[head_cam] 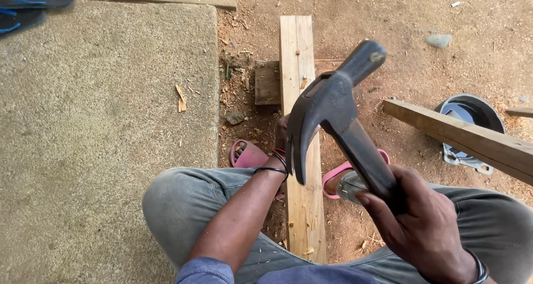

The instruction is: Using a hammer and chisel to clean out a mortise and fit wooden pieces in a beam.

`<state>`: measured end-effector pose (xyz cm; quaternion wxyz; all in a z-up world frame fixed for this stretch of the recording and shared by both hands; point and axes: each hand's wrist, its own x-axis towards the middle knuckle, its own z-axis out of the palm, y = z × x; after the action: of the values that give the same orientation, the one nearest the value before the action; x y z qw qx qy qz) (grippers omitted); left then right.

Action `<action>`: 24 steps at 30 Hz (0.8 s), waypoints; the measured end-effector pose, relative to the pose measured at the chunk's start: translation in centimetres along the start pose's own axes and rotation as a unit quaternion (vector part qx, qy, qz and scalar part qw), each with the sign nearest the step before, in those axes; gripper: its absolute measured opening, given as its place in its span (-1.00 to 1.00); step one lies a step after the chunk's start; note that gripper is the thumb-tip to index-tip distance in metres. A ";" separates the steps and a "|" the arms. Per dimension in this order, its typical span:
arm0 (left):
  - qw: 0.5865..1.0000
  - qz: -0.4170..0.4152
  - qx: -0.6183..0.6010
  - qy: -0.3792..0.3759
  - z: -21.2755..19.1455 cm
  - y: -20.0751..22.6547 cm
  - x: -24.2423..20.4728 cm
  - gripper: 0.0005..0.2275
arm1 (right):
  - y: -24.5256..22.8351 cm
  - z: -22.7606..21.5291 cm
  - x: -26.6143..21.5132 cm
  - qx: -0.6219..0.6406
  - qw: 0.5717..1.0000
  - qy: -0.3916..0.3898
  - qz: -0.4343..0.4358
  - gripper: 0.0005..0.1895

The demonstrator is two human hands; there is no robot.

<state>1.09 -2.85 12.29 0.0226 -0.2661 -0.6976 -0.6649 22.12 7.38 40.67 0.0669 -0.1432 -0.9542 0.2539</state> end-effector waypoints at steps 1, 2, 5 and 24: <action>1.000 0.001 0.001 -0.001 0.0 -0.2 -0.1 -0.86 | -0.1 0.2 0.0 0.001 1.000 0.001 0.000 -0.48; 1.000 0.009 0.025 0.003 -0.1 -0.4 -0.2 -0.86 | 0.0 0.3 0.0 0.013 0.999 0.030 -0.034 -0.48; 0.997 0.021 0.074 0.009 -0.2 -0.7 -1.3 -0.86 | 1.9 3.1 0.1 0.010 0.997 0.040 -0.063 -0.50; 0.993 0.089 0.019 -0.074 -8.7 13.0 5.1 -0.84 | 15.1 5.5 -13.2 0.092 0.942 -0.064 0.317 -0.60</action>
<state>-0.88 -9.60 27.13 0.0352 -0.3757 -0.6834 -0.6250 37.18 13.30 27.65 -0.0657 -0.4144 -0.8343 0.3575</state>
